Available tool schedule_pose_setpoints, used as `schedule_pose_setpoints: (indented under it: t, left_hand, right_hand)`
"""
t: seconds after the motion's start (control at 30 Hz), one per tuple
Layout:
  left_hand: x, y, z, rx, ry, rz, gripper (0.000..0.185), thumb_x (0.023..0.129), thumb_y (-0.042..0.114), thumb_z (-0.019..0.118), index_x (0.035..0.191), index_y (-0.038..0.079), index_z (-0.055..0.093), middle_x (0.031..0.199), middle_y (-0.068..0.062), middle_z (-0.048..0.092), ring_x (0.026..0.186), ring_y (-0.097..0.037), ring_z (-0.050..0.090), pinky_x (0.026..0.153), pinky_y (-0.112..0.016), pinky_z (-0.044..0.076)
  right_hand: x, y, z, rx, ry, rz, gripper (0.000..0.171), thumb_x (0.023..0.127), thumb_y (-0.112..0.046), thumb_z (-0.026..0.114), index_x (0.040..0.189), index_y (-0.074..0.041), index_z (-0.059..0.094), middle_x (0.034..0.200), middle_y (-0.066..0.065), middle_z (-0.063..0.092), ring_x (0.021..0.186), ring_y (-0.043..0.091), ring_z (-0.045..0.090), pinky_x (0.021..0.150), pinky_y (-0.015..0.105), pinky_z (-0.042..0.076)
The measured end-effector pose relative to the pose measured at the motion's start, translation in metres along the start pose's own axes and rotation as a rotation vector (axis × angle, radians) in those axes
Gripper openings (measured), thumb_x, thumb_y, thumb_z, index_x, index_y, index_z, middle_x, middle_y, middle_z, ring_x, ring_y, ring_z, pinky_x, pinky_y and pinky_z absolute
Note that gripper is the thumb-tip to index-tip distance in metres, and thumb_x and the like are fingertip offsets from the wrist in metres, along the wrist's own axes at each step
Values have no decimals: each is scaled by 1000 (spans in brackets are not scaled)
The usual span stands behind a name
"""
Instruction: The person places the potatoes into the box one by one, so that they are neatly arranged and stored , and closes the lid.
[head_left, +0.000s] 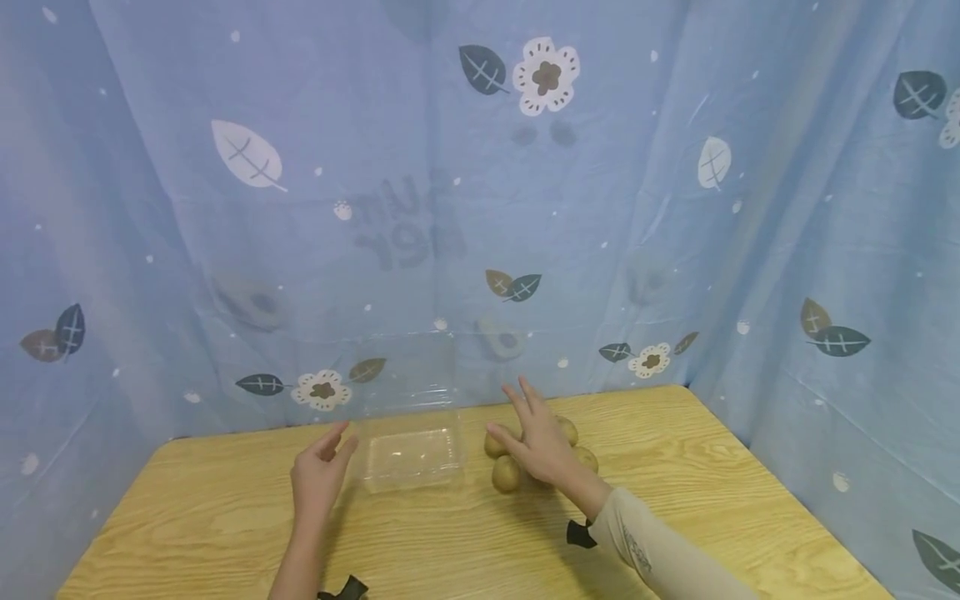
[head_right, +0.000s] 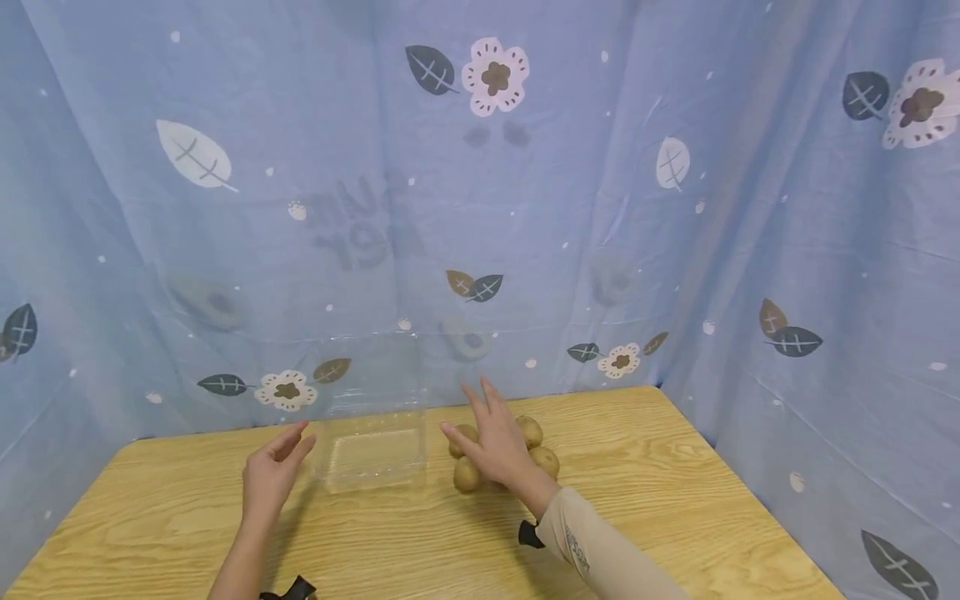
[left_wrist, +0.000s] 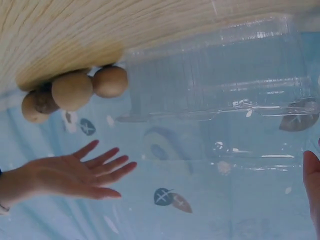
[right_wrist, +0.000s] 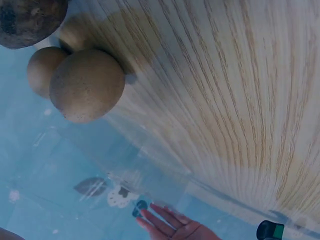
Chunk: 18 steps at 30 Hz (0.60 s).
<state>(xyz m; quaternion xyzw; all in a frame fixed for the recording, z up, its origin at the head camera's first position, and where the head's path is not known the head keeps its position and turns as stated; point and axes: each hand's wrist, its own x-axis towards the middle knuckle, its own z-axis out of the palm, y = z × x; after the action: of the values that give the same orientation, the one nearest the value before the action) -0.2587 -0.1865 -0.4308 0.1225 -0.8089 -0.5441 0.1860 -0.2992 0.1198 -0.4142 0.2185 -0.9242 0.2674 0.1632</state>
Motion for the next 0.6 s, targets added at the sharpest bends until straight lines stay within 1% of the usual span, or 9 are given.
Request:
schedule_pose_setpoints:
  t: [0.1,0.13,0.2,0.27,0.37,0.47,0.6]
  left_hand:
    - [1,1,7,-39,-9,-26,45,87,33,59,124,7,56,126,-17,53,115,-34,51,92,-43,46]
    - [1,0,7,-49,-11,-36,44,87,32,59,124,7,56,126,-17,52,116,-34,51,93,-43,45]
    - [1,-1,7,-63,-32,-51,44,88,29,59,125,5,54,128,-17,51,118,-34,49,94,-42,44]
    - [2,-1,7,-77,-60,-58,45,88,27,58,126,4,52,129,-19,49,120,-34,47,96,-41,43]
    - [2,-2,6,-74,-90,-76,45,89,25,57,129,4,50,131,-20,47,121,-34,45,97,-41,41]
    - [2,-4,4,-63,-117,-100,47,89,23,56,131,4,47,132,-19,46,121,-34,46,97,-42,42]
    - [1,-8,1,-59,-140,-119,48,89,22,56,132,2,45,133,-17,46,120,-34,46,97,-42,42]
  right_hand:
    - [3,3,-1,-15,18,-6,71,87,-52,50,143,-14,28,149,16,19,133,35,25,101,57,31]
    - [5,3,1,-19,20,-6,71,86,-51,53,142,-12,30,147,18,23,132,35,28,101,56,32]
    - [9,3,3,-25,18,6,68,85,-45,59,138,-9,36,142,18,33,128,35,36,98,53,37]
    - [13,4,5,-32,4,27,61,83,-39,62,132,-8,44,135,17,43,121,33,44,94,50,43]
    - [19,6,6,-15,-48,55,49,82,-33,65,123,-8,53,123,13,53,111,31,52,90,45,47]
    - [24,8,8,-24,-120,58,43,82,-30,65,117,-7,58,119,12,57,106,30,56,88,43,48]
    - [30,12,11,-41,-200,39,39,81,-26,66,113,-3,60,116,15,59,105,32,56,87,43,48]
